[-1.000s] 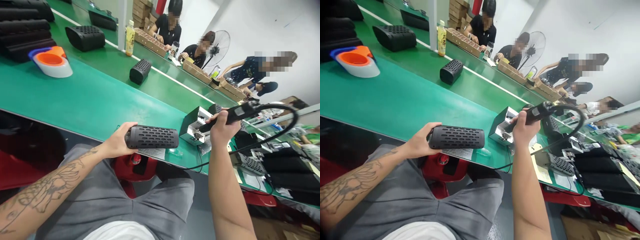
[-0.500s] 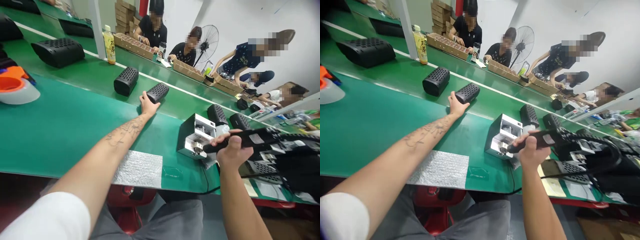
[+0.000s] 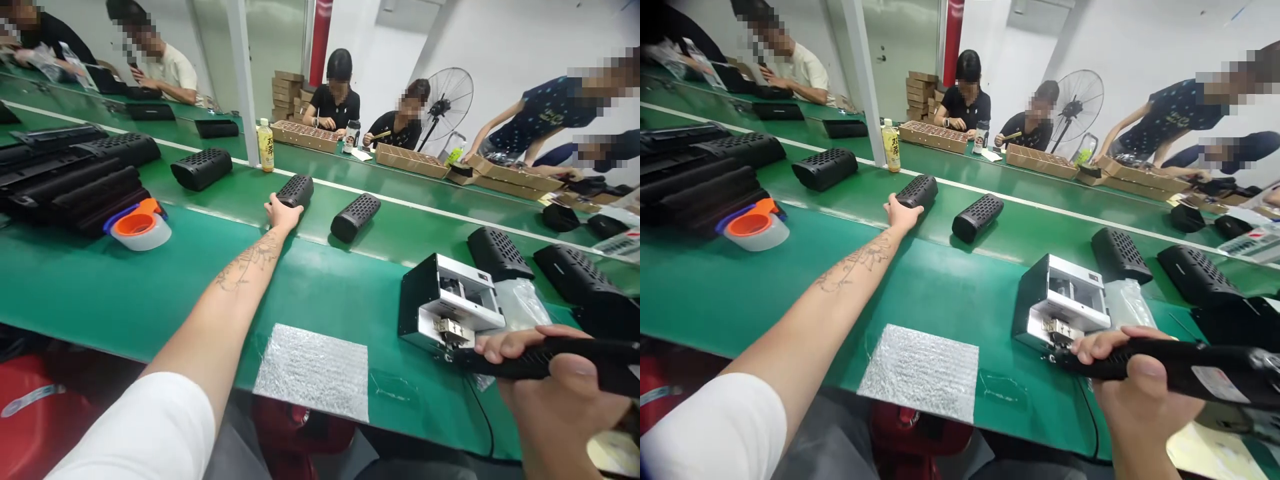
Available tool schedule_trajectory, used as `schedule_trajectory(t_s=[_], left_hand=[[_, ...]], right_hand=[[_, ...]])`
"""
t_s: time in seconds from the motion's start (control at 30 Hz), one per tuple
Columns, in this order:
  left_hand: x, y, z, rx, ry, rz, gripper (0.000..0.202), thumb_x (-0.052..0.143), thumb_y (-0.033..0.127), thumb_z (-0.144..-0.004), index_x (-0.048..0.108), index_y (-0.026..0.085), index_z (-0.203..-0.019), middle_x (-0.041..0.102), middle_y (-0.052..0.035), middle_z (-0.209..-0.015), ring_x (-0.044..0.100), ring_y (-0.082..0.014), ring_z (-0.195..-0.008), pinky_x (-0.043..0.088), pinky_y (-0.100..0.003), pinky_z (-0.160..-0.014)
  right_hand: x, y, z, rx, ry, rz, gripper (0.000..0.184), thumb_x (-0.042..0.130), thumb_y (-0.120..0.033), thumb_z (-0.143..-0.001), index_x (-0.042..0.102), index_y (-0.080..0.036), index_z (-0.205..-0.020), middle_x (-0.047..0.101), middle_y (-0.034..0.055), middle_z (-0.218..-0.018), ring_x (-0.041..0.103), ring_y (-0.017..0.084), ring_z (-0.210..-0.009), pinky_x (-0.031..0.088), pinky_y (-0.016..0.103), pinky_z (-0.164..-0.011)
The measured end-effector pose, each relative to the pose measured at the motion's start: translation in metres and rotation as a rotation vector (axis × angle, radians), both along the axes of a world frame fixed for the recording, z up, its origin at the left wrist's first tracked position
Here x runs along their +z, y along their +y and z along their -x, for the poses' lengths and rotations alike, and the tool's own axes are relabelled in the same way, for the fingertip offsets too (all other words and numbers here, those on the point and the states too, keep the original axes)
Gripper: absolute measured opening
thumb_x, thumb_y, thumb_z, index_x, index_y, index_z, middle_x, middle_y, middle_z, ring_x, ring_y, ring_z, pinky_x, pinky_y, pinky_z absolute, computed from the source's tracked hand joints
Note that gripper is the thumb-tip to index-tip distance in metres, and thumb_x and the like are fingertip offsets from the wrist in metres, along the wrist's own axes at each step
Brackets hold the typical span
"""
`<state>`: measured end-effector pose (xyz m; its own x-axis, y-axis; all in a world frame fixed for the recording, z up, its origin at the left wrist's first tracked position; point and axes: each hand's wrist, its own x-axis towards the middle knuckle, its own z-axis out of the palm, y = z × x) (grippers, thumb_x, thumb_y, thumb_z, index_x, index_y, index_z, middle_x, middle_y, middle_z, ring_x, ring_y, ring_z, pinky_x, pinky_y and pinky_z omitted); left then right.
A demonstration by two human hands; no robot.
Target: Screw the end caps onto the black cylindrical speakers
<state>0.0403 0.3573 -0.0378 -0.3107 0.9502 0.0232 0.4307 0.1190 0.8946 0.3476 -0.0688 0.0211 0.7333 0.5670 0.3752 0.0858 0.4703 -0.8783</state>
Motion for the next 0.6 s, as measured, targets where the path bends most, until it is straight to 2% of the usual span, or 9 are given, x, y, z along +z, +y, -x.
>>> schedule_trajectory(t_s=[0.07,0.17,0.27,0.33,0.4,0.47,0.53,0.6], left_hand=[[0.002,-0.028,0.024,-0.02,0.011,-0.039,0.114,0.103,0.028,-0.091,0.047,0.014,-0.189,0.055,-0.0313,-0.188,0.065,-0.0438,-0.174,0.048,-0.057,-0.154],[-0.008,-0.098,0.08,-0.169,0.081,-0.205,0.106,0.107,0.037,-0.084,0.061,0.022,-0.178,0.069,-0.0179,-0.18,0.067,-0.0445,-0.17,0.049,-0.063,-0.154],[-0.033,-0.177,0.146,-0.42,0.15,-0.331,0.103,0.111,0.065,-0.08,0.07,0.04,-0.17,0.078,0.0014,-0.168,0.073,-0.0444,-0.159,0.057,-0.072,-0.149],[-0.053,-0.227,0.177,-0.574,0.155,-0.35,0.105,0.112,0.075,-0.077,0.071,0.048,-0.171,0.081,0.0051,-0.164,0.078,-0.0438,-0.153,0.066,-0.071,-0.14],[-0.069,-0.27,0.19,-0.709,0.143,-0.356,0.106,0.112,0.077,-0.077,0.072,0.048,-0.171,0.082,0.0001,-0.163,0.081,-0.0452,-0.15,0.071,-0.07,-0.134],[-0.078,-0.301,0.19,-0.82,0.13,-0.373,0.104,0.112,0.072,-0.079,0.073,0.042,-0.171,0.08,-0.0081,-0.165,0.081,-0.0478,-0.153,0.069,-0.071,-0.136],[-0.083,-0.318,0.184,-0.897,0.128,-0.403,0.101,0.11,0.065,-0.082,0.071,0.037,-0.172,0.077,-0.0146,-0.169,0.077,-0.0496,-0.16,0.063,-0.072,-0.142],[-0.087,-0.324,0.179,-0.934,0.135,-0.439,0.103,0.108,0.058,-0.085,0.066,0.035,-0.176,0.072,-0.0187,-0.175,0.071,-0.0503,-0.169,0.057,-0.073,-0.148]], right_hand=[[0.003,-0.002,0.017,-0.045,-0.068,-0.013,0.034,0.109,-0.062,-0.075,0.09,-0.038,-0.091,0.064,0.0024,-0.06,0.056,0.028,-0.047,0.053,0.056,-0.045],[0.008,-0.009,0.038,-0.006,-0.164,-0.092,0.044,0.108,-0.068,-0.084,0.086,-0.035,-0.102,0.069,-0.0035,-0.063,0.06,0.024,-0.046,0.06,0.046,-0.047],[0.015,-0.018,0.05,0.099,-0.215,-0.158,0.044,0.107,-0.062,-0.094,0.083,-0.031,-0.114,0.073,-0.0056,-0.07,0.068,0.02,-0.052,0.065,0.039,-0.054],[0.022,-0.027,0.058,0.154,-0.223,-0.202,0.041,0.106,-0.058,-0.096,0.083,-0.031,-0.116,0.074,-0.006,-0.071,0.069,0.019,-0.052,0.065,0.036,-0.055],[0.03,-0.036,0.068,0.196,-0.214,-0.237,0.04,0.105,-0.06,-0.099,0.084,-0.03,-0.116,0.072,-0.0068,-0.069,0.066,0.017,-0.049,0.063,0.034,-0.052],[0.035,-0.044,0.081,0.247,-0.199,-0.237,0.044,0.102,-0.068,-0.101,0.083,-0.031,-0.116,0.068,-0.0081,-0.067,0.063,0.017,-0.046,0.06,0.033,-0.048],[0.035,-0.049,0.094,0.31,-0.188,-0.229,0.05,0.099,-0.076,-0.102,0.081,-0.032,-0.117,0.064,-0.0097,-0.065,0.061,0.016,-0.043,0.058,0.032,-0.046],[0.031,-0.048,0.108,0.38,-0.178,-0.228,0.054,0.097,-0.081,-0.101,0.078,-0.033,-0.118,0.063,-0.0106,-0.065,0.059,0.016,-0.042,0.057,0.032,-0.046]])
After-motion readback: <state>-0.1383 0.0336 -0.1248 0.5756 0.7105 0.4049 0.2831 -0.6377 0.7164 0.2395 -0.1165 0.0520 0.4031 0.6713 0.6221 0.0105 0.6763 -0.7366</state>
